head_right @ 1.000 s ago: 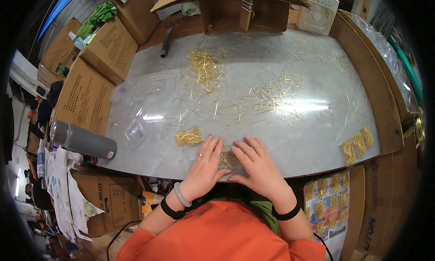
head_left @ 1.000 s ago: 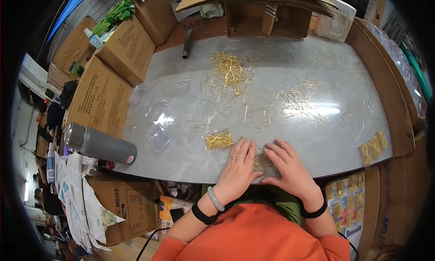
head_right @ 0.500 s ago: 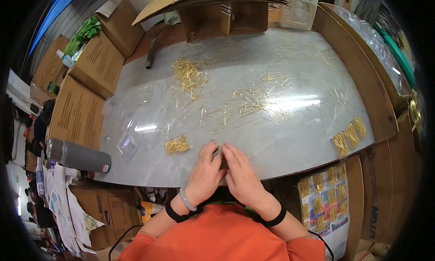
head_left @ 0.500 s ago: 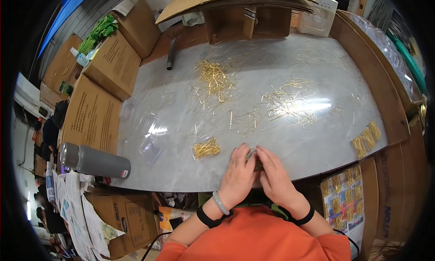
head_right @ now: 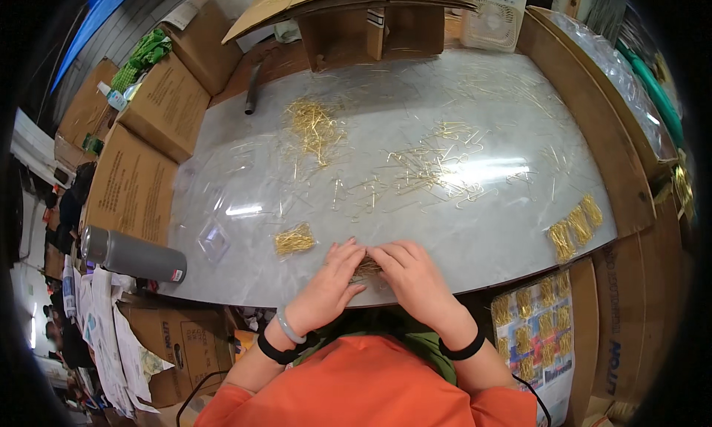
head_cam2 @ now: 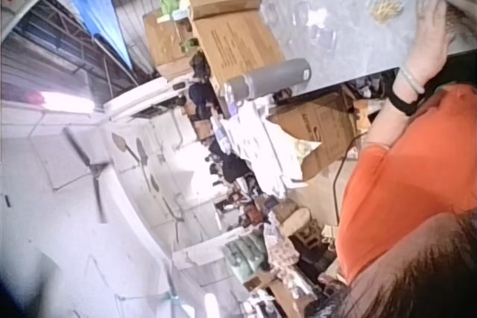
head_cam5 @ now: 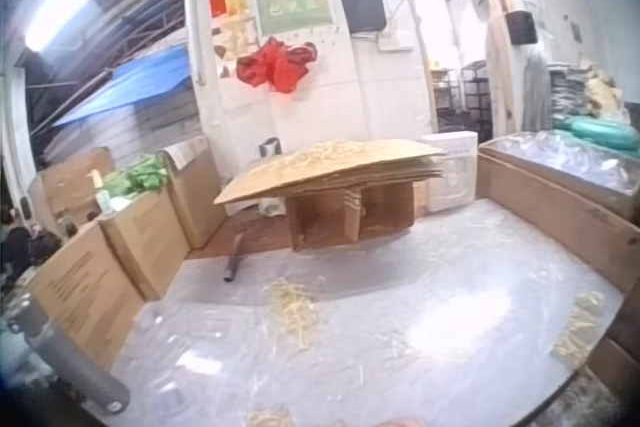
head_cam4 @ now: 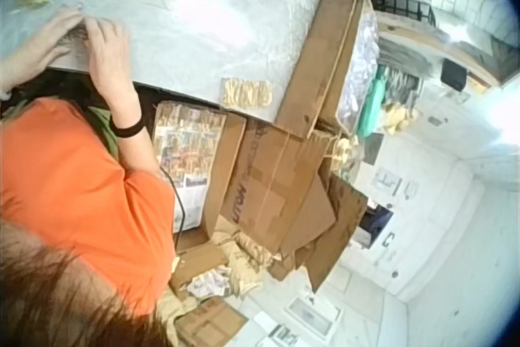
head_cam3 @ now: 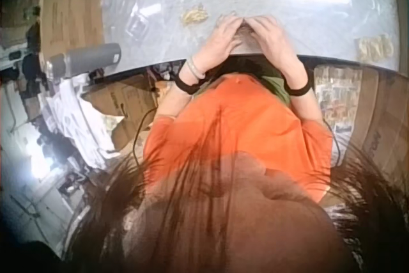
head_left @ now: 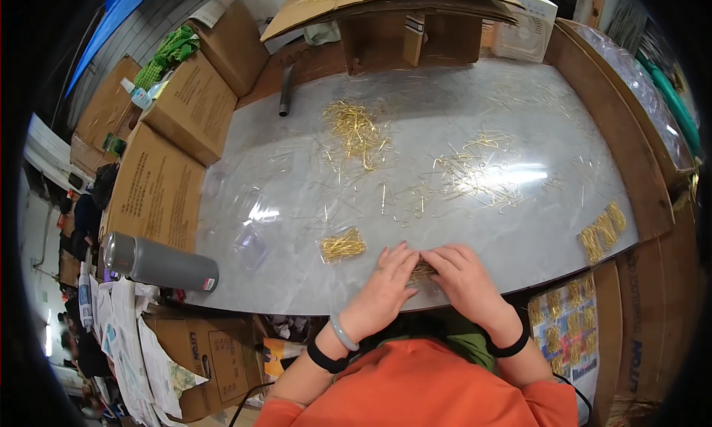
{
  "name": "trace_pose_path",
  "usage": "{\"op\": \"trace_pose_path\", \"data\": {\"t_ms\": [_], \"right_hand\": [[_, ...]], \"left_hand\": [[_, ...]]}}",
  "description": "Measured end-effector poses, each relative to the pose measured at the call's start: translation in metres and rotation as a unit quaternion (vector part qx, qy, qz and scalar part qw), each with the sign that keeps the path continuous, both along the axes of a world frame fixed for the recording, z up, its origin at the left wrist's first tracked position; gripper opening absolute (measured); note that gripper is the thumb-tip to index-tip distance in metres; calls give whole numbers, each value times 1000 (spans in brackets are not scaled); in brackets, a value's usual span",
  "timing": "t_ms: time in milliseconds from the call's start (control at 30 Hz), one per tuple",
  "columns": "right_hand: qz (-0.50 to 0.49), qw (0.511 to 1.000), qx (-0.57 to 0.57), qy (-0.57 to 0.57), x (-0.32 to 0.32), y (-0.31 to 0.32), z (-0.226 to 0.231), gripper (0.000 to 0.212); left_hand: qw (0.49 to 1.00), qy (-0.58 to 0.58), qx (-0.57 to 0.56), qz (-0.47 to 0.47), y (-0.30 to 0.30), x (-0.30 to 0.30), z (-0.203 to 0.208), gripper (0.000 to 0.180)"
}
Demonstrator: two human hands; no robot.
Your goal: Gathering and packaging small metal components into plastic bags.
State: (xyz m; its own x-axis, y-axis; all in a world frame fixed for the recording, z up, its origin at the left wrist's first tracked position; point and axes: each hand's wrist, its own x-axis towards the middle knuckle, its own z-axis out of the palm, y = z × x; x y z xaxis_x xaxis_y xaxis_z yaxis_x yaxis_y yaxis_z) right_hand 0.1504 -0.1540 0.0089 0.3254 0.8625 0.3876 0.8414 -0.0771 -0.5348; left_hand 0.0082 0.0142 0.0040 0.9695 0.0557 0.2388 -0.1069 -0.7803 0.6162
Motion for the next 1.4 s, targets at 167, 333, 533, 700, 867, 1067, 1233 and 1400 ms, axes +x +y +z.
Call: {"op": "trace_pose_path", "data": {"t_ms": [167, 333, 533, 700, 867, 1067, 1233, 1400], "right_hand": [[-44, 999, 25, 18, -14, 5, -1, 48], [-59, 997, 31, 30, -11, 8, -5, 47], [-26, 999, -8, -43, -12, 7, 5, 48], [21, 996, -40, -83, -28, 19, -6, 45], [15, 999, -5, -28, -22, 16, -9, 34], [5, 1000, 22, -15, -17, 12, -6, 29], [0, 999, 34, -17, -15, 7, -11, 30], [2, 999, 53, -9, -12, 7, -13, 33]], "left_hand": [[997, -29, 3, 66, -15, 4, -11, 55], [996, -40, -9, 78, -16, 4, -12, 53], [990, -14, -134, 45, -4, -10, -5, 72], [989, -4, -144, 23, -5, -9, -1, 83], [992, -3, -114, 58, -4, -29, 7, 81], [988, -22, 50, 143, -5, -33, 3, 60], [979, -11, 92, 183, -13, -14, 9, 49], [992, -9, 77, 103, -10, -6, 4, 52]]}}
